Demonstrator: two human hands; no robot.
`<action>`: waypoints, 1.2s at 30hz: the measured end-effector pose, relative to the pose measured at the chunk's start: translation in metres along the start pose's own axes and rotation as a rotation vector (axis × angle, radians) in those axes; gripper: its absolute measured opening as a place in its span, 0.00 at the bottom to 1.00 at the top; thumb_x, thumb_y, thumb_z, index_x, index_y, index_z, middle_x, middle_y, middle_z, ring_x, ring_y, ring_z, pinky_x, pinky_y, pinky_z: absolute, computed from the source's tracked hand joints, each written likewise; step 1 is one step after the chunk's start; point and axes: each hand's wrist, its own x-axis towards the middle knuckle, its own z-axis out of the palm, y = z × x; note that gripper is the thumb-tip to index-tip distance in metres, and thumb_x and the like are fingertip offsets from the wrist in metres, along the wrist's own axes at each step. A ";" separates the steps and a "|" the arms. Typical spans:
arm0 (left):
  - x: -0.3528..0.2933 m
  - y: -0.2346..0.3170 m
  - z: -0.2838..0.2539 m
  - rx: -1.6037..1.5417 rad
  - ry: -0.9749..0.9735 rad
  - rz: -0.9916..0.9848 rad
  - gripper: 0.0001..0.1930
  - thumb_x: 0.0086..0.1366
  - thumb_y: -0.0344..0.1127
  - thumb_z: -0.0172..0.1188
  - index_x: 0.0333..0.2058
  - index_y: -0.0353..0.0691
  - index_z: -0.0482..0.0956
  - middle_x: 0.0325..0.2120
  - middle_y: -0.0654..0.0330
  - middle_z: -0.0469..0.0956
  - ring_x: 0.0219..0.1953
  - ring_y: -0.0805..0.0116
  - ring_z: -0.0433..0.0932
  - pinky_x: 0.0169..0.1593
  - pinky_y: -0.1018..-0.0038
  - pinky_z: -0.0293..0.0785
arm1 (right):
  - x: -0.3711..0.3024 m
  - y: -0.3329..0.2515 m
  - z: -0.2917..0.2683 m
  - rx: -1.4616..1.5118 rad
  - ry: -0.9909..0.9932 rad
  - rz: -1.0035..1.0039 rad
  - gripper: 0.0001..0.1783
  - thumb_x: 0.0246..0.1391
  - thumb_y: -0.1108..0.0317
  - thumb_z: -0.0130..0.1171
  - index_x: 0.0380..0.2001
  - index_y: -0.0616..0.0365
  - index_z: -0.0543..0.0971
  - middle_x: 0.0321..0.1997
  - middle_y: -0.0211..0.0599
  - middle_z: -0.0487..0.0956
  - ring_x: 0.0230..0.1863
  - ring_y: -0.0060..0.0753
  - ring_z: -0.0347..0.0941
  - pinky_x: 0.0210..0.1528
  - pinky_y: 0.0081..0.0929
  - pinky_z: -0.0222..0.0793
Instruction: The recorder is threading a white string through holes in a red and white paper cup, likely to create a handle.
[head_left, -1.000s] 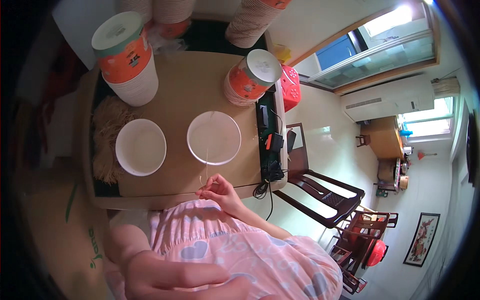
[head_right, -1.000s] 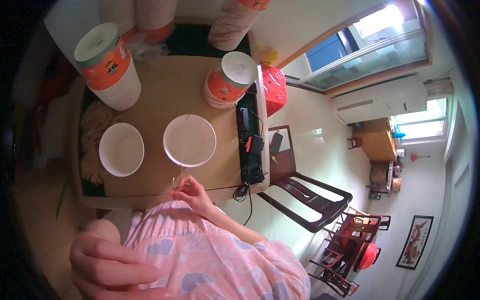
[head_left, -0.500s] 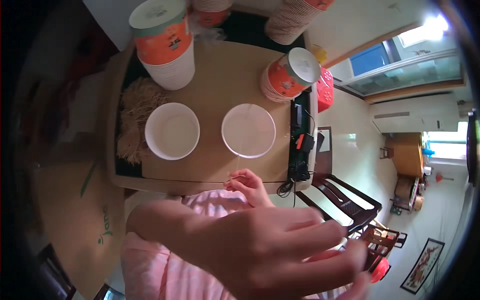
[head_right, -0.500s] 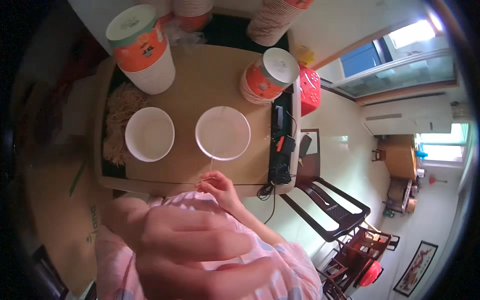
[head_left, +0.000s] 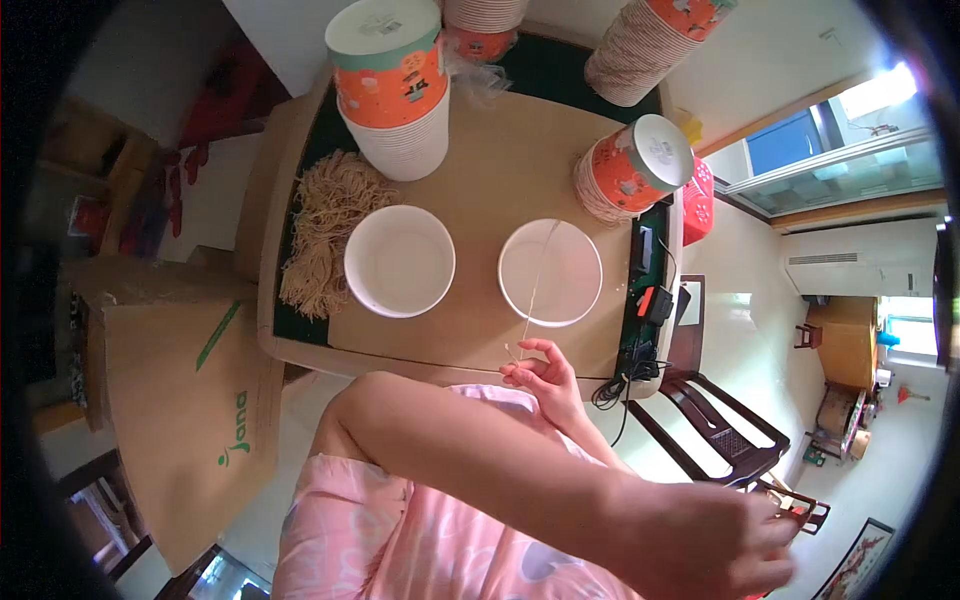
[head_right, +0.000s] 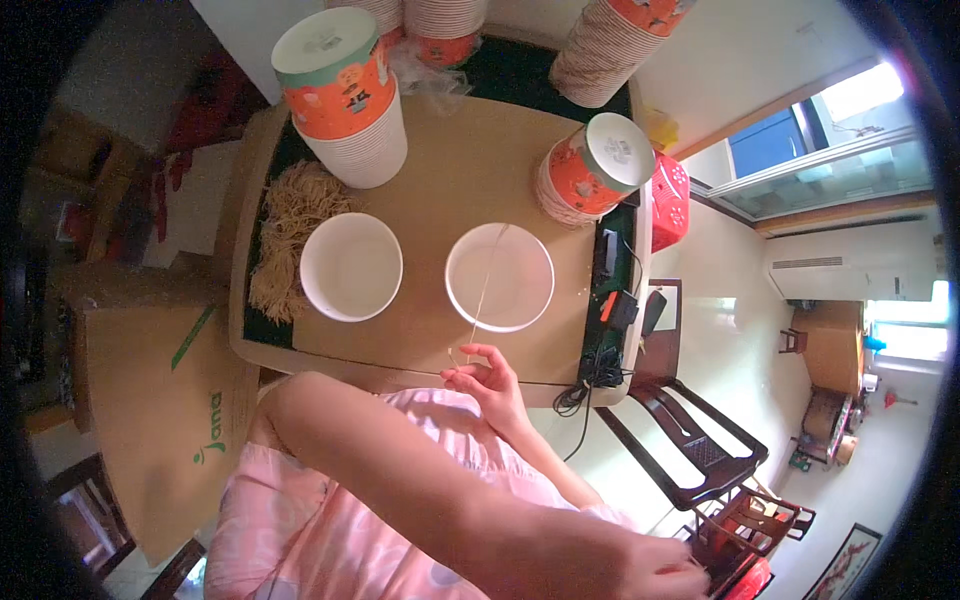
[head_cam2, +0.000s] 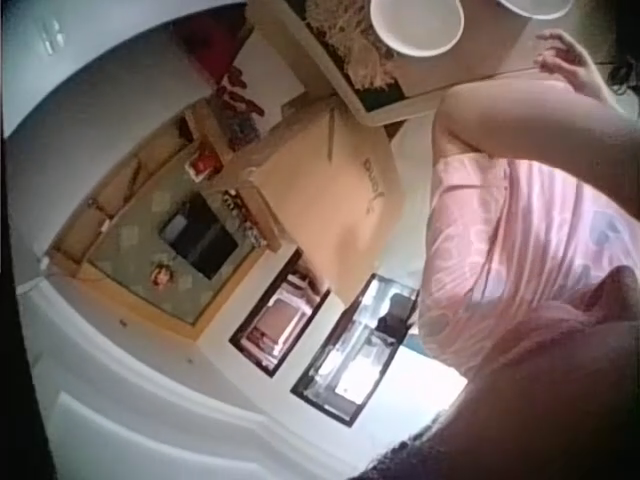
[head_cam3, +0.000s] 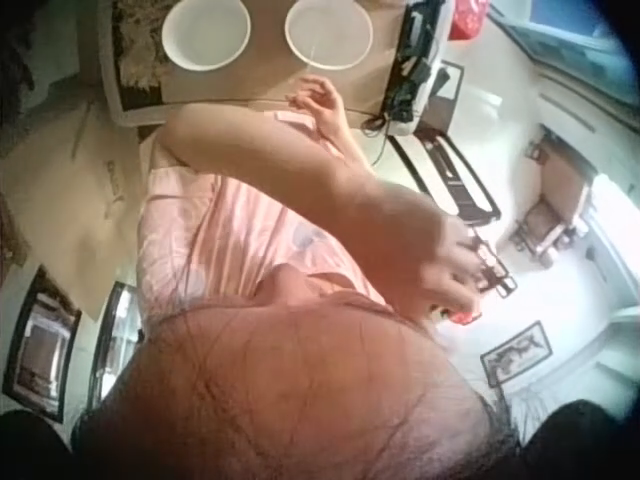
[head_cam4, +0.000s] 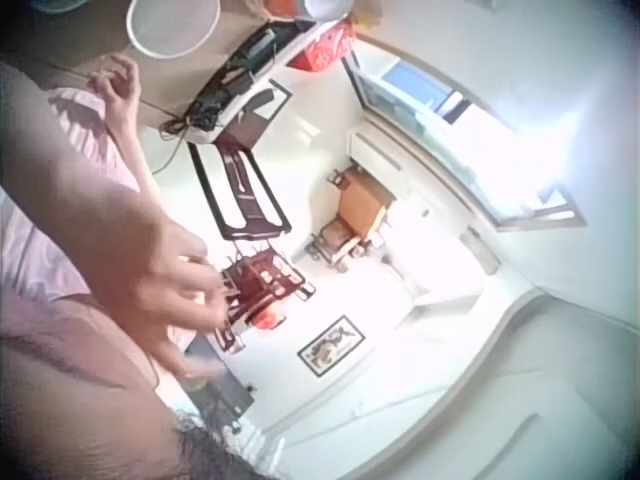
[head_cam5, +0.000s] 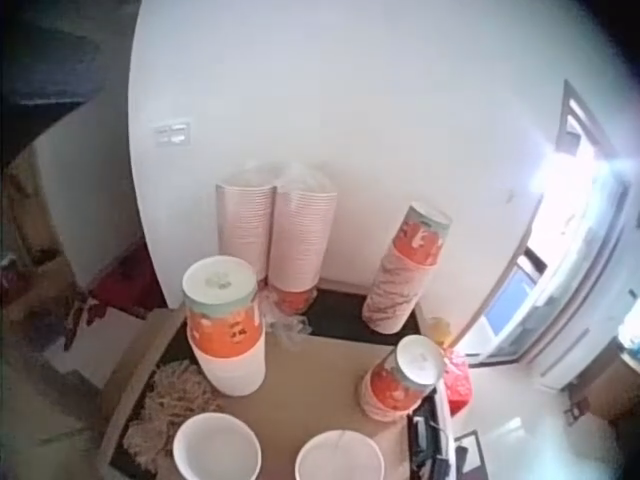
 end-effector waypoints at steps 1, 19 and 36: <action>-0.011 0.004 0.010 -0.068 -0.053 -0.035 0.08 0.52 0.37 0.52 0.20 0.40 0.69 0.21 0.66 0.66 0.25 0.69 0.68 0.27 0.73 0.65 | -0.001 0.002 -0.006 0.016 -0.009 0.013 0.16 0.55 0.77 0.53 0.47 0.61 0.67 0.37 0.43 0.79 0.40 0.30 0.77 0.43 0.24 0.73; -0.250 -0.099 -0.048 0.420 -0.601 -1.073 0.05 0.53 0.27 0.56 0.31 0.37 0.77 0.29 0.57 0.76 0.37 0.57 0.74 0.41 0.64 0.71 | -0.001 -0.012 -0.016 0.101 0.162 -0.062 0.04 0.56 0.70 0.56 0.32 0.58 0.72 0.24 0.19 0.69 0.23 0.09 0.59 0.24 0.11 0.53; -0.231 -0.087 -0.049 0.131 -0.249 -1.421 0.18 0.54 0.21 0.55 0.46 0.35 0.73 0.36 0.55 0.75 0.33 0.66 0.77 0.37 0.75 0.74 | 0.053 0.012 -0.029 0.034 0.307 -0.351 0.04 0.56 0.73 0.54 0.31 0.62 0.71 0.32 0.30 0.75 0.35 0.20 0.72 0.41 0.18 0.69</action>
